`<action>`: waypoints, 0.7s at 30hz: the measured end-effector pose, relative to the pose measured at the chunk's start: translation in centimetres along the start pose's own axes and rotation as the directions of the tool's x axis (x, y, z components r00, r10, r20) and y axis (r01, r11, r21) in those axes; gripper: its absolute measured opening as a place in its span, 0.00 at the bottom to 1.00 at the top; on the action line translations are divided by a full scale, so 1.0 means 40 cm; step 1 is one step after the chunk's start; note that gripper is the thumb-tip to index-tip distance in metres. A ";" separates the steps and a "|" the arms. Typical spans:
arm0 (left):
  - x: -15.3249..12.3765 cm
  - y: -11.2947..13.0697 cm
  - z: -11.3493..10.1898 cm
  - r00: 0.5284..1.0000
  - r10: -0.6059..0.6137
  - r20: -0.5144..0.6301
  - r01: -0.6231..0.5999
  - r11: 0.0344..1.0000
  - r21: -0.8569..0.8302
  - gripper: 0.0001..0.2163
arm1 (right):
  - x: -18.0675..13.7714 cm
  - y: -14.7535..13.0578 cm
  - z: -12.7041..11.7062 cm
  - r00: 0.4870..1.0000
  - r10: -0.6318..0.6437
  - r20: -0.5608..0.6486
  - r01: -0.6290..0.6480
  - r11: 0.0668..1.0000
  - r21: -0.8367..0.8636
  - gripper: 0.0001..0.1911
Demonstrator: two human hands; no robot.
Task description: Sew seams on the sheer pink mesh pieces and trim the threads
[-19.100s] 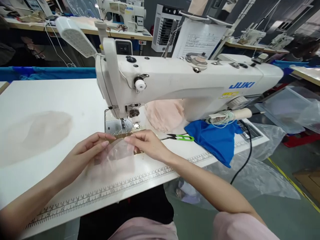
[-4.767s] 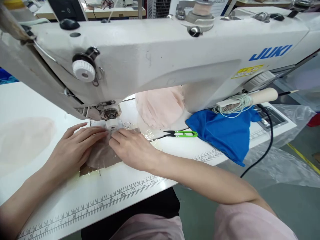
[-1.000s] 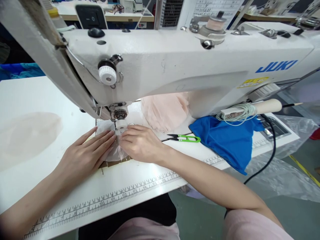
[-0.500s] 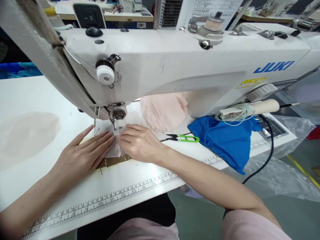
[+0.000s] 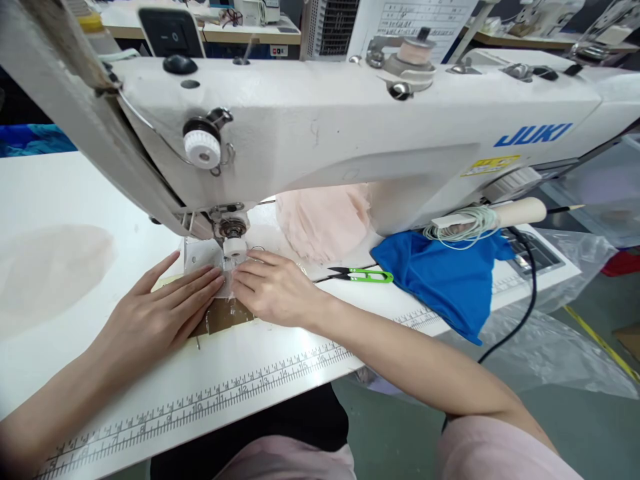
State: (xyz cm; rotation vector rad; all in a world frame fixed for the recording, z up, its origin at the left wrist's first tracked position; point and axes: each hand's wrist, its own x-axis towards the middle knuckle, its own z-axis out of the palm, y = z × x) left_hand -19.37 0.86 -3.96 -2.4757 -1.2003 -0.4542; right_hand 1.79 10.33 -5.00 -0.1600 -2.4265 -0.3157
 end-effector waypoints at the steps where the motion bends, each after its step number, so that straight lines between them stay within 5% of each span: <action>1: 0.001 -0.003 0.002 1.000 0.005 0.007 -0.005 1.000 -0.001 0.16 | 0.000 0.000 0.002 1.000 0.000 0.003 0.000 1.000 -0.001 0.11; 21: 0.006 0.013 0.000 0.999 -0.028 -0.026 0.029 0.998 0.052 0.13 | -0.007 -0.016 0.005 0.993 0.094 0.074 -0.094 0.996 0.000 0.13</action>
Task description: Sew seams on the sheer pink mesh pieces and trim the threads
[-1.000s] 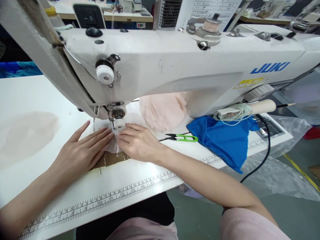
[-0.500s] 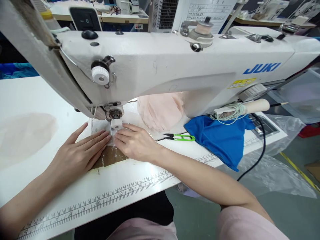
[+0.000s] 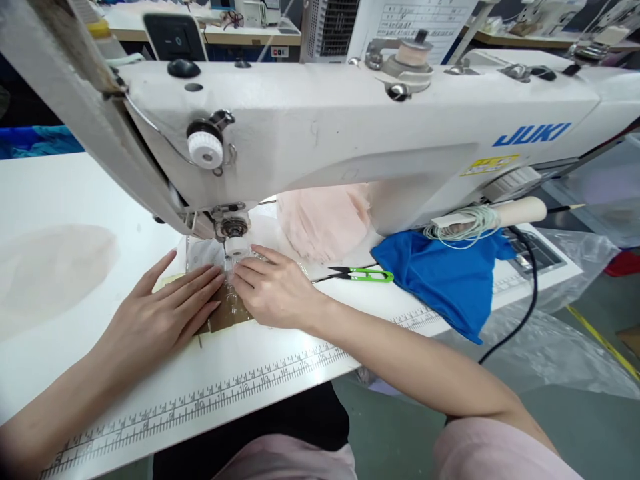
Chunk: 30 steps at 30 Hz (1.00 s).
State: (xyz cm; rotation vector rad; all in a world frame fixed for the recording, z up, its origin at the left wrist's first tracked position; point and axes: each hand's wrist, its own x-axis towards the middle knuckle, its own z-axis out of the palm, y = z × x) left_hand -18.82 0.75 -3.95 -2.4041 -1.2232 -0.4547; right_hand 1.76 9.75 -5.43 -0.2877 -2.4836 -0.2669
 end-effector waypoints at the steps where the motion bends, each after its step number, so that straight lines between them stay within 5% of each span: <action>1: -0.001 -0.002 0.002 1.000 -0.006 -0.001 0.006 1.000 -0.005 0.14 | 0.000 0.000 0.000 1.000 0.001 0.006 -0.001 1.000 -0.003 0.13; 30: 0.015 -0.032 0.036 0.983 -0.152 0.102 0.157 0.987 -0.046 0.20 | 0.025 0.021 0.011 0.961 0.128 0.246 -0.107 0.990 -0.094 0.18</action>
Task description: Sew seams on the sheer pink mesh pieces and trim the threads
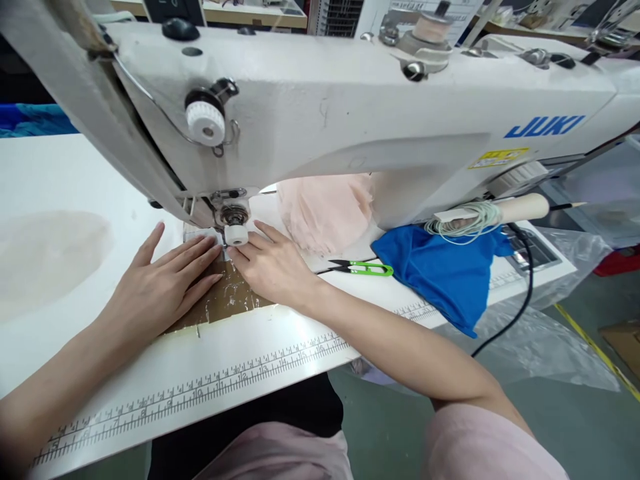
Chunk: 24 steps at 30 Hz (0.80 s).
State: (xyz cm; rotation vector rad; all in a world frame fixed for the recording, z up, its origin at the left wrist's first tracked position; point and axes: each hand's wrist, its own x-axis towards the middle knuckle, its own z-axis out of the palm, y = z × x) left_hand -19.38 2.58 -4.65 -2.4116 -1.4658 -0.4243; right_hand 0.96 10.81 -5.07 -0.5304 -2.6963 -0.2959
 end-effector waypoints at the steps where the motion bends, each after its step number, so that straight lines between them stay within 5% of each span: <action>1: 0.000 0.000 0.000 1.000 -0.006 0.003 0.006 1.000 -0.009 0.20 | 0.000 0.000 0.000 1.000 -0.002 -0.003 0.002 1.000 0.005 0.18; 12: 0.007 -0.002 0.001 0.996 -0.075 0.055 0.078 0.995 -0.056 0.21 | -0.001 0.014 -0.011 0.999 0.035 0.005 -0.035 0.999 -0.008 0.19; 24: 0.007 -0.036 -0.008 0.991 -0.132 0.028 0.128 0.986 0.103 0.18 | -0.006 0.033 -0.030 0.990 0.122 -0.073 -0.126 0.991 -0.052 0.18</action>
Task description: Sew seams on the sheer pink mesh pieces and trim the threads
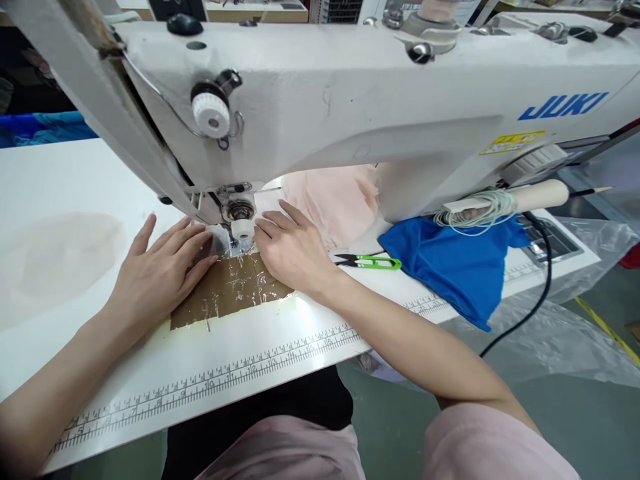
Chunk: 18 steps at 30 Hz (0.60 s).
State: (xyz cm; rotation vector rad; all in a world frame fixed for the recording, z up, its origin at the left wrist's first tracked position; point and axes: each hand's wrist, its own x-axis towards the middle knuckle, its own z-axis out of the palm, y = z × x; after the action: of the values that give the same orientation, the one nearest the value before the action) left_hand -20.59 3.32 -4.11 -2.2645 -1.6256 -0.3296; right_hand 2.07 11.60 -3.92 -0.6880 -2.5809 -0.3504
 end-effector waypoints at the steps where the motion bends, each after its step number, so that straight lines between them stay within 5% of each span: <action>1: -0.001 0.004 -0.007 1.000 -0.005 0.009 0.005 1.000 0.015 0.17 | 0.000 0.001 -0.002 1.000 0.000 0.000 0.000 1.000 0.003 0.18; 5: -0.022 0.070 -0.060 0.995 0.033 0.099 -0.023 0.995 -0.100 0.16 | 0.001 0.004 -0.010 1.000 0.012 0.006 -0.013 0.998 0.054 0.17; 8: -0.049 0.125 -0.097 0.939 0.315 0.138 -0.202 0.830 -0.519 0.12 | 0.001 0.004 -0.010 1.000 0.019 0.014 -0.020 0.993 0.112 0.17; 10: -0.059 0.131 -0.104 0.931 0.363 0.049 -0.266 0.762 -0.590 0.15 | 0.000 0.004 -0.009 1.000 0.017 0.014 -0.019 0.988 0.153 0.17; 14: -0.051 0.076 -0.082 0.994 0.058 0.096 -0.013 0.911 -0.413 0.14 | -0.003 -0.007 -0.012 0.998 0.060 0.032 -0.067 0.955 0.289 0.17; 18: -0.036 0.039 -0.069 0.943 -0.127 0.308 0.253 0.874 -0.414 0.13 | 0.003 -0.032 -0.026 0.978 0.123 0.171 -0.200 0.799 0.567 0.13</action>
State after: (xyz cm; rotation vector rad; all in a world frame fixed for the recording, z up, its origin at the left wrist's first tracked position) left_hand -19.55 0.51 -2.34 -2.5769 -2.1092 -0.5088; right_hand 1.68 10.19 -3.14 -0.7000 -2.5077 0.5472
